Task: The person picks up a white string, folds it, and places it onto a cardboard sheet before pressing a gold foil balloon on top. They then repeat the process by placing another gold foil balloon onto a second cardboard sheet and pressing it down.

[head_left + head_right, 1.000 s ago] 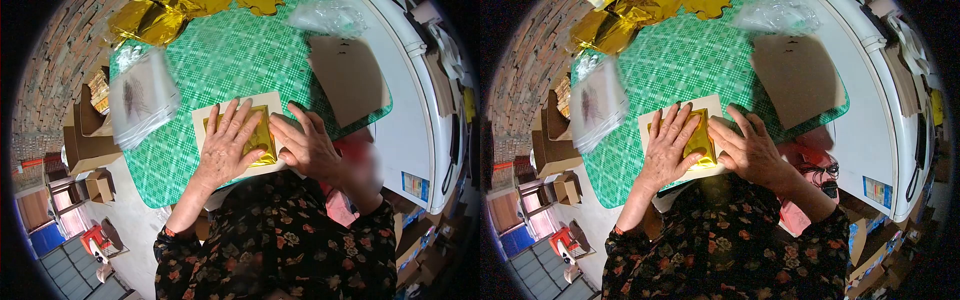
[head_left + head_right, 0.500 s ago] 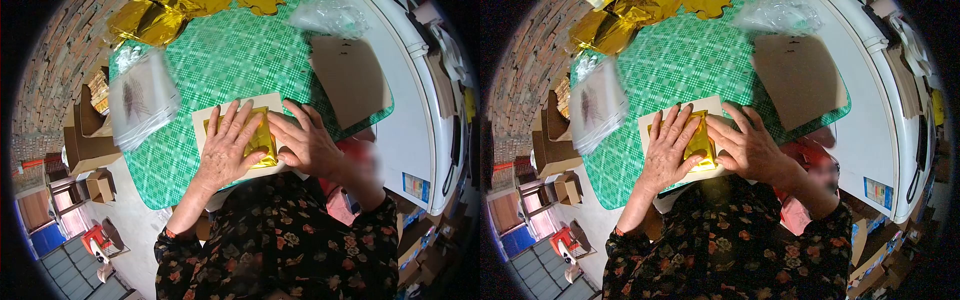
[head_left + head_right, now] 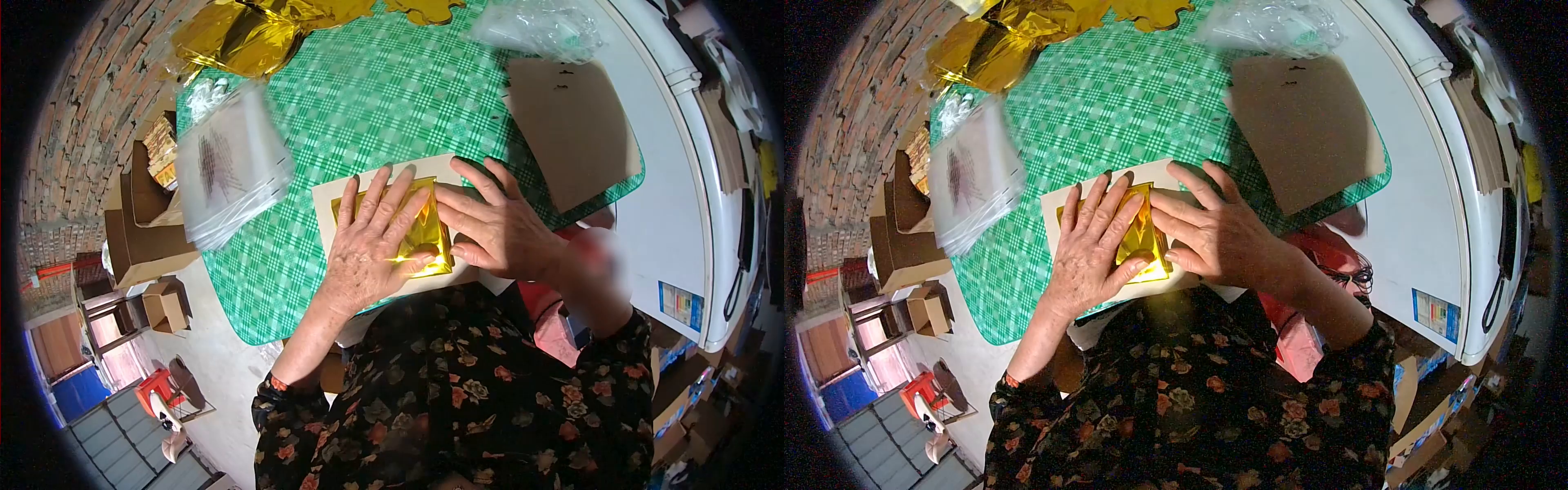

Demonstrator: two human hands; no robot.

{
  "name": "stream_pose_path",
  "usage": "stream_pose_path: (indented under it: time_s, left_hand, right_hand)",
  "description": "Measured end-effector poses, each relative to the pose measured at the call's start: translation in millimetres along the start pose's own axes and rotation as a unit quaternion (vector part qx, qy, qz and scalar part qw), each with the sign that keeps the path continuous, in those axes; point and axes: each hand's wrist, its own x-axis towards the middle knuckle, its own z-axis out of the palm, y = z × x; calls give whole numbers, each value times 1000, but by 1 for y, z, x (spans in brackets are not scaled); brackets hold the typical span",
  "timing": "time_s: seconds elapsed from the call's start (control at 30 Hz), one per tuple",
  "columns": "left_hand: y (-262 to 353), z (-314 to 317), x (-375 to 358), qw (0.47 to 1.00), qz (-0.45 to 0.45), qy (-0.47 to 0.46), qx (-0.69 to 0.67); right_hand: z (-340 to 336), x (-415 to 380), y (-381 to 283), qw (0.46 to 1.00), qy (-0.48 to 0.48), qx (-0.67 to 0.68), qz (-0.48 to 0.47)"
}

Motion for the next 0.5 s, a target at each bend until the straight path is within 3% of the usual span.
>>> stream_pose_path:
  time_s: [0.5]
  left_hand:
    - [-2, 1, 0, 1000, -4, -10, -22]
  right_hand:
    - [4, 5, 9, 999, 16, 17, -46]
